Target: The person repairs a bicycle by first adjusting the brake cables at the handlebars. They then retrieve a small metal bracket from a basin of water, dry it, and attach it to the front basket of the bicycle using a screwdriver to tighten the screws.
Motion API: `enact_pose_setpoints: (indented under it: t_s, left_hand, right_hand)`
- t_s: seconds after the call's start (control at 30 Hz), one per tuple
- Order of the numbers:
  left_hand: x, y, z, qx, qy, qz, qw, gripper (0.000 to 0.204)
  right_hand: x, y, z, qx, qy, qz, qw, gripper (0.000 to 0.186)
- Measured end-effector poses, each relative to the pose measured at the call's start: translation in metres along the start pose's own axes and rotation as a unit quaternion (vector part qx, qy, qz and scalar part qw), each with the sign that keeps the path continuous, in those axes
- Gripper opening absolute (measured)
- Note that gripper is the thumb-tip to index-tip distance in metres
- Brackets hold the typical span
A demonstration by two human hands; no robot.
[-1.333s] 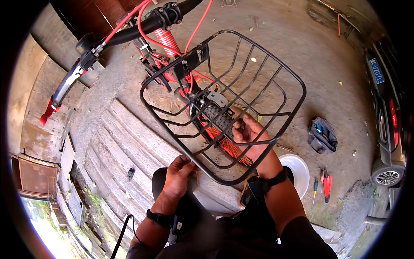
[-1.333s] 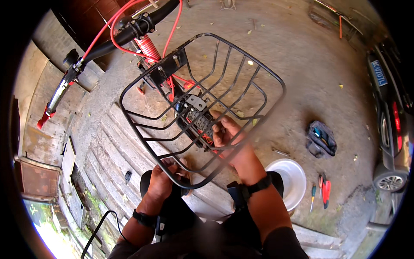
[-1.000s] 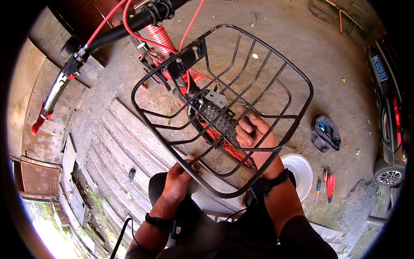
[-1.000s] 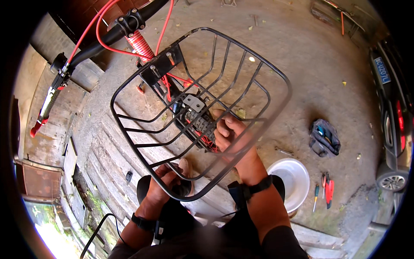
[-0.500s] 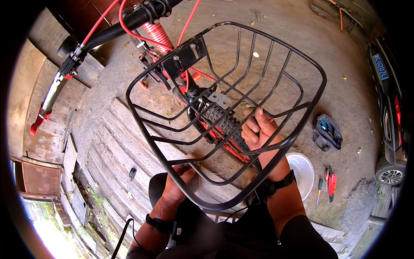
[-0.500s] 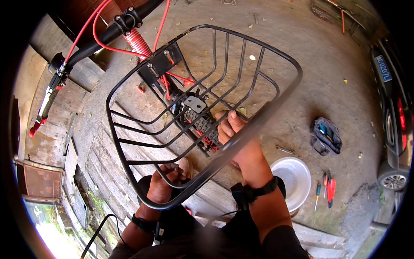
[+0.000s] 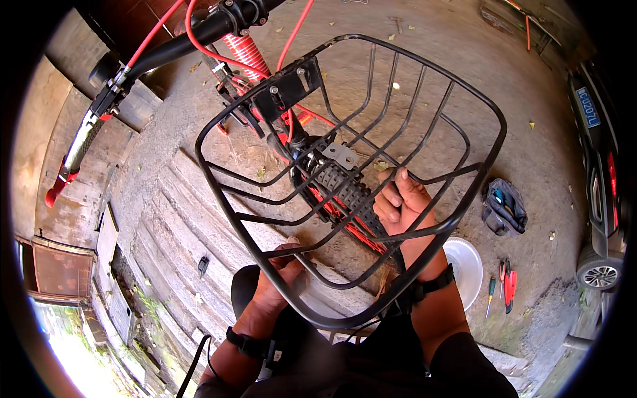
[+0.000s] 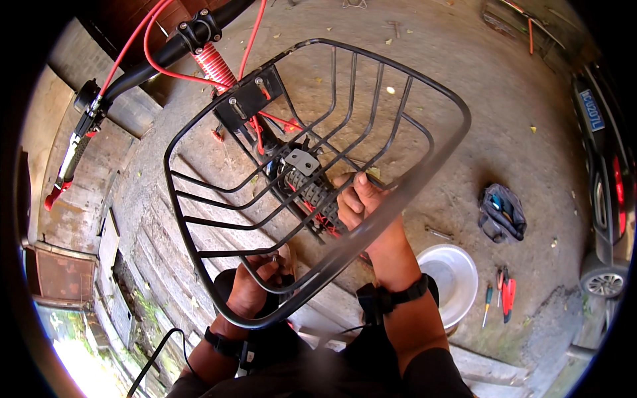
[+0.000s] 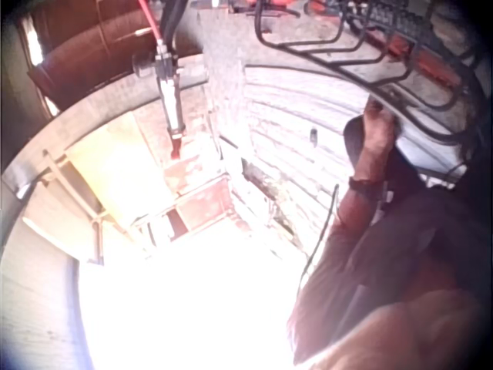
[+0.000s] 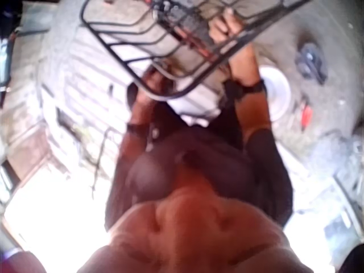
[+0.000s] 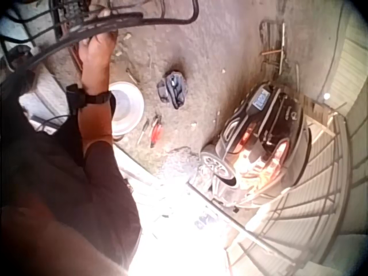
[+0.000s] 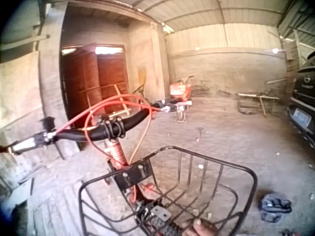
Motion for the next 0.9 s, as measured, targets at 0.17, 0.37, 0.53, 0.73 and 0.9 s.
enact_pose_setpoints:
  t_s: [0.17,0.37,0.53,0.73,0.9]
  left_hand:
    - [0.004,0.001,0.003,0.025,-0.013,-0.029,0.999,0.018]
    - [0.004,0.003,0.006,0.031,-0.002,-0.011,0.999,0.019]
    - [0.003,0.003,0.007,0.030,-0.007,0.003,1.000,0.020]
    - [0.006,0.002,0.007,0.028,-0.002,-0.005,1.000,0.020]
    - [0.006,0.000,0.012,0.054,0.001,-0.072,0.996,0.023]
  right_hand:
    - [-0.001,0.000,0.002,0.011,0.000,0.008,1.000,0.030]
    - [-0.006,0.000,0.004,0.012,0.033,0.047,0.998,0.035]
    - [-0.009,-0.001,0.005,0.011,0.044,0.066,0.997,0.039]
    - [-0.009,-0.001,0.006,0.006,0.038,0.066,0.997,0.038]
    - [-0.009,-0.001,0.006,0.009,0.041,0.064,0.997,0.039]
Point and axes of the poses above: each hand's wrist, its own z-axis towards the middle knuckle, its own x-axis out of the palm, y = z × x, the point moved 6 cm from there along z, towards the middle knuckle, and after that the axes turned 10 degrees about z, right-handed, at the moved point
